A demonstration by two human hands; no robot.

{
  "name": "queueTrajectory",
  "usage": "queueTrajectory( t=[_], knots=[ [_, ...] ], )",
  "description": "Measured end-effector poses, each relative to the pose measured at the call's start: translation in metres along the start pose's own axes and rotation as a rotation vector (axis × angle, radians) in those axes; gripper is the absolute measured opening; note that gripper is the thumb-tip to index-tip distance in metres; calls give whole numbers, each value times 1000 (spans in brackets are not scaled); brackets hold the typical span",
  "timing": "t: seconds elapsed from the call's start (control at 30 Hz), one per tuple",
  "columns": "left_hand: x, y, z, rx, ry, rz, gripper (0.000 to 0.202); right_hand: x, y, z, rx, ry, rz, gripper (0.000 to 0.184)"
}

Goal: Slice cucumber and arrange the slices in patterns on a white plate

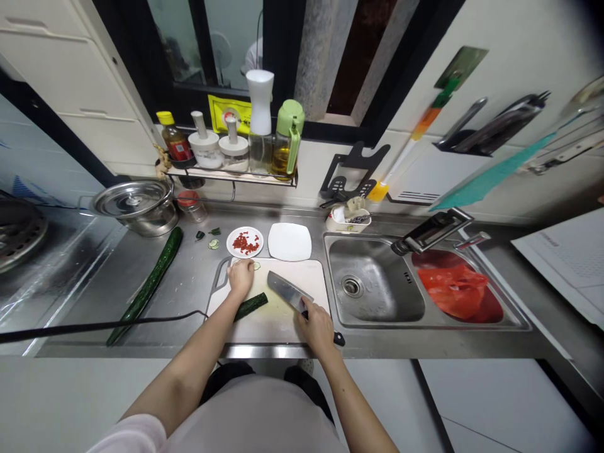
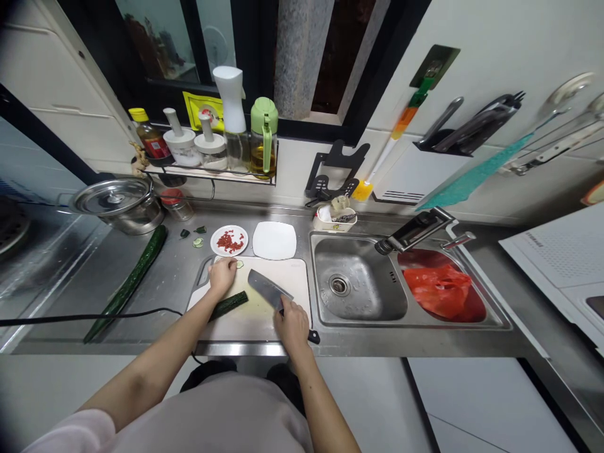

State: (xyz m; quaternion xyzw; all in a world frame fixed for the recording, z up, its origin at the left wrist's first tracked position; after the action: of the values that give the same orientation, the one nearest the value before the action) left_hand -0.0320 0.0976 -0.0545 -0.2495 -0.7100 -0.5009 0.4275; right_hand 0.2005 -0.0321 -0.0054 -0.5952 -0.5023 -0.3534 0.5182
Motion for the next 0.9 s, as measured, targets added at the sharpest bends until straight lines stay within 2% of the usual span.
queueTrajectory(
  t=[0.2, 0.33, 0.6, 0.77, 0.9],
  knots=[
    [15, -13, -13, 132, 48, -89, 26, -3, 2, 1, -3, -3, 1, 45],
    [22, -20, -31, 103, 44, -98, 26, -1, -1, 1, 6, 2, 5, 45],
    [25, -31, -66, -140, 33, -55, 24, 2, -8, 3, 19, 6, 35, 45],
    [27, -37, -79, -343, 0, -50, 22, 3, -8, 1, 6, 3, 97, 44],
    [28, -40, -87, -446, -18, -25, 22, 4, -9, -1, -24, -10, 164, 37]
  ],
)
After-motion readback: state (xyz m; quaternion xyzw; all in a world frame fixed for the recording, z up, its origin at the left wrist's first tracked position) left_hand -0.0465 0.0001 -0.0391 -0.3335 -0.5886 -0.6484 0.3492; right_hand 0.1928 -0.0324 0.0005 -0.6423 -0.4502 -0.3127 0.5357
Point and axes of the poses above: each hand's wrist, its own z-axis towards the middle knuckle, its own x-axis out of the back of the hand, y = z × x, the point moved 3 cm from there along z, towards the middle knuckle, and after that the axes turned 8 degrees about x, right-handed, at the moved point
